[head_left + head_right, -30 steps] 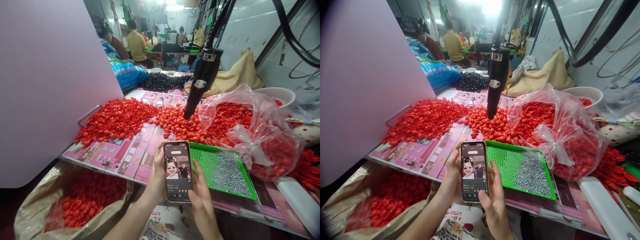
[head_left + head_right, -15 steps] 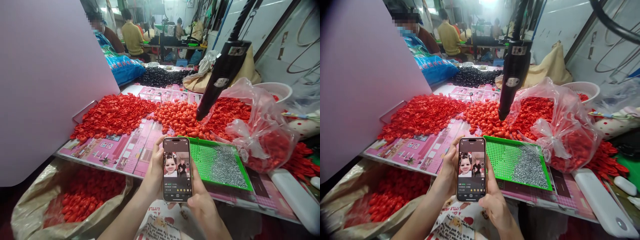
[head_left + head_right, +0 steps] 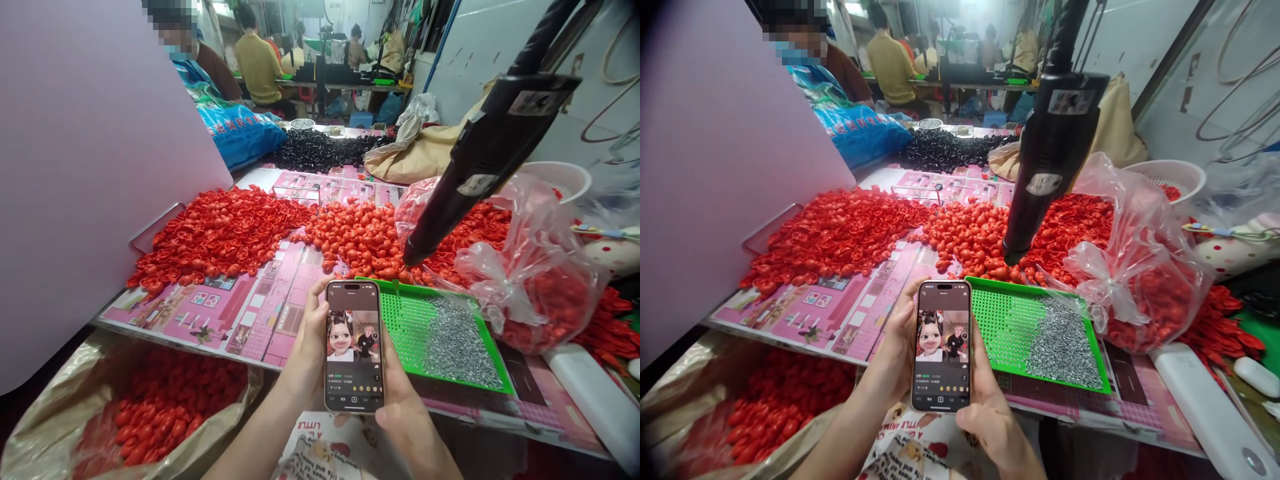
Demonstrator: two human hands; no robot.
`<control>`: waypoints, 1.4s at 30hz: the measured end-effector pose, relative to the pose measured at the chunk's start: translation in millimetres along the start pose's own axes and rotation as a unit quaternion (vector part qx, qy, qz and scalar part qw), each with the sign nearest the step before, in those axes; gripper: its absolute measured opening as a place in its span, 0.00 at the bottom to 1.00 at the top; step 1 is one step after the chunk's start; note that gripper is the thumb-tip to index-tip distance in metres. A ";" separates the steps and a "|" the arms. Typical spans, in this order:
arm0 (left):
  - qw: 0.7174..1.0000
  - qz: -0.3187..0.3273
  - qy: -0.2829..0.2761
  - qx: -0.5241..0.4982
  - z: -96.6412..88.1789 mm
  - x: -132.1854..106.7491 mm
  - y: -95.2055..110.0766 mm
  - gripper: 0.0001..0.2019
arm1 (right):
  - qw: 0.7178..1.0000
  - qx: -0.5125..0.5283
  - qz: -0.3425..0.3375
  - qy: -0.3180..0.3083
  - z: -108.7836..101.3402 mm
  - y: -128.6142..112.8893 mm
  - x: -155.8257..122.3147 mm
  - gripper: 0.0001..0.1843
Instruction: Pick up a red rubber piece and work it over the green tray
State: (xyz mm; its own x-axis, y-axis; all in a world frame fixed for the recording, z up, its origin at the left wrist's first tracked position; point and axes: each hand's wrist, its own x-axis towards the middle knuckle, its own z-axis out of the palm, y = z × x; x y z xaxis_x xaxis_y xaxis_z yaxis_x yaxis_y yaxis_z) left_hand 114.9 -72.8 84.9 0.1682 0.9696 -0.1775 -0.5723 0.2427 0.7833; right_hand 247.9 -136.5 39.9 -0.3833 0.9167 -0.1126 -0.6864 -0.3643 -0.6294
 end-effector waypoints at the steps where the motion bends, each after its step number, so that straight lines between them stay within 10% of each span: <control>1: 1.000 0.010 0.005 0.018 -2.3 3.0 0.1 0.18 | 1.000 -0.001 -0.004 0.003 -0.4 0.0 1.5 0.50; 10: 0.951 0.055 0.046 0.299 -27.1 43.5 15.7 0.16 | 0.998 -0.047 0.027 -0.017 -13.1 16.5 15.5 0.59; 15: 0.957 0.060 0.038 0.280 -26.2 54.3 18.7 0.18 | 0.996 -0.074 0.038 0.012 -10.6 19.3 21.2 0.62; 22: 0.985 0.019 -0.129 0.114 -42.2 46.3 21.1 0.26 | 0.996 -0.002 0.070 0.058 0.4 12.8 21.4 0.66; 42: 0.996 0.015 -0.080 0.043 -26.9 34.1 12.8 0.19 | 0.998 0.012 0.038 0.039 -0.1 10.6 11.4 0.60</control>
State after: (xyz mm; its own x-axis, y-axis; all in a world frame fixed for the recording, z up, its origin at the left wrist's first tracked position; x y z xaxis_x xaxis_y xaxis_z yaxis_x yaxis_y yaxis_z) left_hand 91.8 -35.8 72.9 0.2825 0.9573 -0.0612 -0.5093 0.2037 0.8361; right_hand 236.3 -129.9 31.9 -0.3861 0.8962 -0.2184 -0.6725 -0.4355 -0.5984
